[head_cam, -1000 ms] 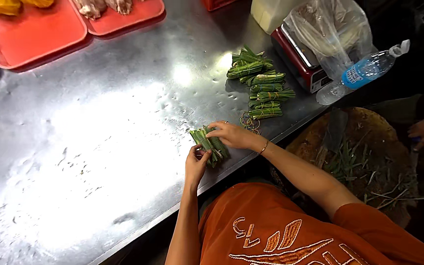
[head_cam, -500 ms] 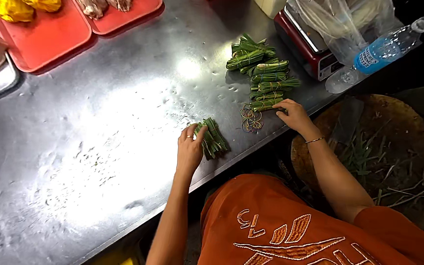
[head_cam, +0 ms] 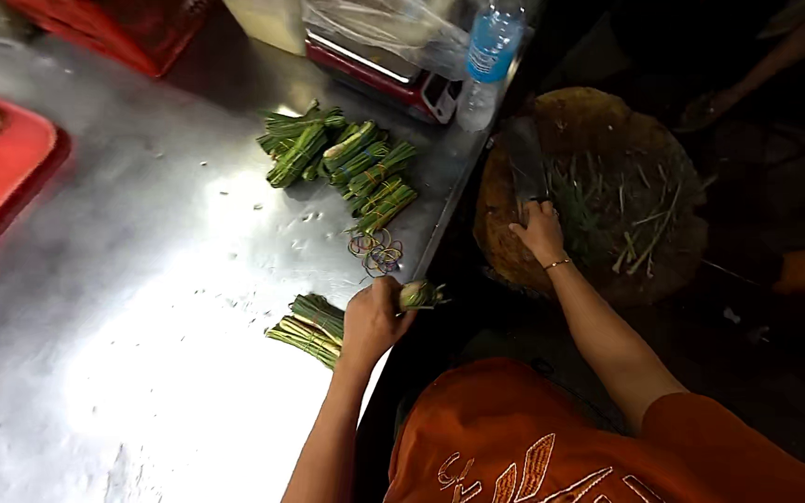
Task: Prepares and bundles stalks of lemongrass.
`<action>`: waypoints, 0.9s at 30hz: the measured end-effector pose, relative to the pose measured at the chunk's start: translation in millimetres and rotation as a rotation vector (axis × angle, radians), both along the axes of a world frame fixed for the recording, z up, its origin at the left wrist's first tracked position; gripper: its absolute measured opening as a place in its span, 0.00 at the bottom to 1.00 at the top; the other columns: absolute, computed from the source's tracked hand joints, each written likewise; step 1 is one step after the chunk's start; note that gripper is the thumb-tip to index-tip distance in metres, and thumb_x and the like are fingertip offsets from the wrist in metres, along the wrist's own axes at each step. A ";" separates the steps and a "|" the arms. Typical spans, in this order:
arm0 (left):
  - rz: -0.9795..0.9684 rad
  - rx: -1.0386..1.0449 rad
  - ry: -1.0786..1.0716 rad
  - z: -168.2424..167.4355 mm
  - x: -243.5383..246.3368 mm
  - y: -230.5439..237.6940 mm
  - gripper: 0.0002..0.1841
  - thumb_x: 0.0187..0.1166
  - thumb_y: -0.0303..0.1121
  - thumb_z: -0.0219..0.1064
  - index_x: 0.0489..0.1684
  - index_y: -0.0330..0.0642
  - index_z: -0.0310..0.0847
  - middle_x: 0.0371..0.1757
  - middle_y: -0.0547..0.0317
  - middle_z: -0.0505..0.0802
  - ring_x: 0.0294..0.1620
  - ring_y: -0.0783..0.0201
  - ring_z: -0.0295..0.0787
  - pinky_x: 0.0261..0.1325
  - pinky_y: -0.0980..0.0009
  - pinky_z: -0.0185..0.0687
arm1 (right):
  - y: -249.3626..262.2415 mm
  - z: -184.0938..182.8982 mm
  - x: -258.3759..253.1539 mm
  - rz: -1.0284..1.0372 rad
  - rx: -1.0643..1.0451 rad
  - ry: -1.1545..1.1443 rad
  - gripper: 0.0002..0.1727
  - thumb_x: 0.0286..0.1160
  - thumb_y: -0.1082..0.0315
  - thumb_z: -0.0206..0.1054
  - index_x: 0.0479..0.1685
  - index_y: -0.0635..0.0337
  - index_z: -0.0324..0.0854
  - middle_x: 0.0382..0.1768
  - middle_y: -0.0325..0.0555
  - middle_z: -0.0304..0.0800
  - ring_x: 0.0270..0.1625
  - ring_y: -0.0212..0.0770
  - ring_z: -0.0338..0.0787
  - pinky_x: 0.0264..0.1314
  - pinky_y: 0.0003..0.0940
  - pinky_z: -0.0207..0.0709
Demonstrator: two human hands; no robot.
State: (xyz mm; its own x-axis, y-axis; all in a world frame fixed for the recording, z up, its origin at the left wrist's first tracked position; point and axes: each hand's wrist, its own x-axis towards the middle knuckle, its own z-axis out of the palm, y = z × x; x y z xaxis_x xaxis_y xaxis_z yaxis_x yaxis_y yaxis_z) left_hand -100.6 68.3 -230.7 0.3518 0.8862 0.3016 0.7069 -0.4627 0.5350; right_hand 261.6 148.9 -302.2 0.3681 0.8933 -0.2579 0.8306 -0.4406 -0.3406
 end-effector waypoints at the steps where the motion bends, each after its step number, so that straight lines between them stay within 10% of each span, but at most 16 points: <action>1: -0.011 0.023 -0.015 -6.4 18.3 3.8 0.25 0.63 0.39 0.75 0.49 0.24 0.77 0.32 0.42 0.90 0.30 0.44 0.91 0.34 0.47 0.86 | 4.5 -2.4 5.0 -0.035 -0.017 0.024 0.36 0.70 0.63 0.80 0.77 0.67 0.72 0.73 0.78 0.71 0.73 0.77 0.77 0.71 0.68 0.75; 5: -0.026 -0.181 -0.046 -18.5 76.2 11.6 0.34 0.72 0.43 0.58 0.74 0.24 0.70 0.60 0.30 0.85 0.65 0.33 0.82 0.69 0.39 0.74 | 19.2 2.5 19.7 -0.095 -0.132 0.128 0.44 0.66 0.70 0.79 0.84 0.68 0.58 0.70 0.77 0.77 0.70 0.73 0.83 0.69 0.67 0.77; 10: -0.009 -0.320 0.104 -41.2 137.9 21.9 0.24 0.80 0.35 0.63 0.68 0.25 0.77 0.64 0.26 0.84 0.69 0.29 0.80 0.70 0.35 0.72 | -1.1 34.0 53.7 -0.297 -0.122 0.376 0.37 0.81 0.65 0.65 0.89 0.57 0.54 0.61 0.70 0.85 0.61 0.68 0.88 0.60 0.67 0.79; 14: -0.076 -0.535 0.194 -65.4 176.7 47.6 0.25 0.84 0.37 0.64 0.73 0.27 0.75 0.69 0.28 0.82 0.70 0.32 0.81 0.73 0.37 0.73 | -77.7 32.3 76.6 -0.221 -0.027 0.600 0.34 0.89 0.52 0.61 0.90 0.50 0.54 0.41 0.61 0.86 0.29 0.53 0.87 0.34 0.51 0.84; 20: -0.256 -0.825 0.103 -108.4 196.0 81.4 0.28 0.85 0.38 0.67 0.78 0.27 0.69 0.72 0.28 0.82 0.75 0.36 0.79 0.80 0.39 0.70 | -168.9 35.8 64.1 0.014 0.032 0.459 0.28 0.91 0.57 0.55 0.77 0.73 0.72 0.61 0.66 0.88 0.60 0.56 0.91 0.67 0.51 0.82; 27: -0.246 -0.986 0.064 -113.3 195.4 88.9 0.28 0.84 0.36 0.69 0.79 0.30 0.71 0.72 0.29 0.83 0.74 0.38 0.80 0.79 0.40 0.70 | -191.2 27.5 51.2 0.048 -0.020 0.443 0.28 0.93 0.55 0.50 0.76 0.70 0.73 0.58 0.63 0.89 0.54 0.56 0.93 0.59 0.50 0.86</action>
State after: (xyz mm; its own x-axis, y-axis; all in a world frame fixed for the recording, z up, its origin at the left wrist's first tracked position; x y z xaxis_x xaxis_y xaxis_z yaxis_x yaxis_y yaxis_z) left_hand 94.8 157.2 -344.0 0.5476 0.6305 -0.5501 0.6923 0.0278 0.7211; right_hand 312.8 -42.3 -274.7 0.1759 0.9000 -0.3988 0.6260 -0.4149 -0.6603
